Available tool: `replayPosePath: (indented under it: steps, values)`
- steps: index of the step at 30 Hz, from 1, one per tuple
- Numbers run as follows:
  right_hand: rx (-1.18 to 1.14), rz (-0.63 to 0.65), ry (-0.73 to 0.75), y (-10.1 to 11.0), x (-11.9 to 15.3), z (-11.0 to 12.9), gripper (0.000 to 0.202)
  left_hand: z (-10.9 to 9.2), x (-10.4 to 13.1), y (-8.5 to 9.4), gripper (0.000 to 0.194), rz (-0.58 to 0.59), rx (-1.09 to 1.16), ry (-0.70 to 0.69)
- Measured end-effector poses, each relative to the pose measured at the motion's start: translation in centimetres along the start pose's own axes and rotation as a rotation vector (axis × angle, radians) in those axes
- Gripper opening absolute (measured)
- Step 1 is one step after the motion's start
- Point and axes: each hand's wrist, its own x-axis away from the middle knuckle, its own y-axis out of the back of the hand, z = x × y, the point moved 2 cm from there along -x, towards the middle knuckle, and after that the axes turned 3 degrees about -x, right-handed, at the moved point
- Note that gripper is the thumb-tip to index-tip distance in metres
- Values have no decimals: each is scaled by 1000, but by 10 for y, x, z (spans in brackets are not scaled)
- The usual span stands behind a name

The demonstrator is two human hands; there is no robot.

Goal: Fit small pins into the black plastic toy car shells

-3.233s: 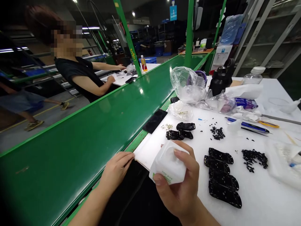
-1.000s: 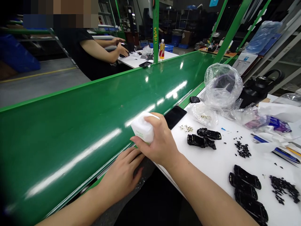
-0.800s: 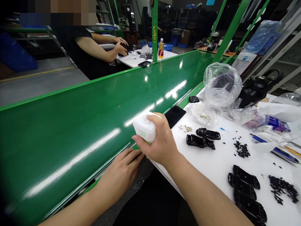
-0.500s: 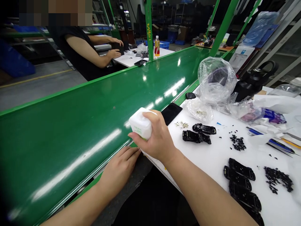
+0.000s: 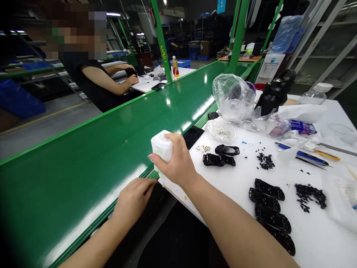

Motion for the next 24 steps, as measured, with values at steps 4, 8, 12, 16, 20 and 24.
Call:
replayPosePath:
  steps: [4,8,12,16,20,24]
  values:
    - [7,13,66,-1,-2,1,53,4,-9,-1,9,-20,58,91]
    - [38,37,136,-1,-4,2,55,4,-14,-1,9,47,109,58]
    - [43,22,148,0,-4,1,54,6,-17,1,14,86,146,23]
    - [56,26,157,0,-3,1,54,8,-18,1,14,93,172,0]
    - [73,20,154,1,-2,0,53,7,-19,0,14,93,184,-25]
    - [80,16,147,1,-2,0,53,8,-19,-1,14,92,182,-64]
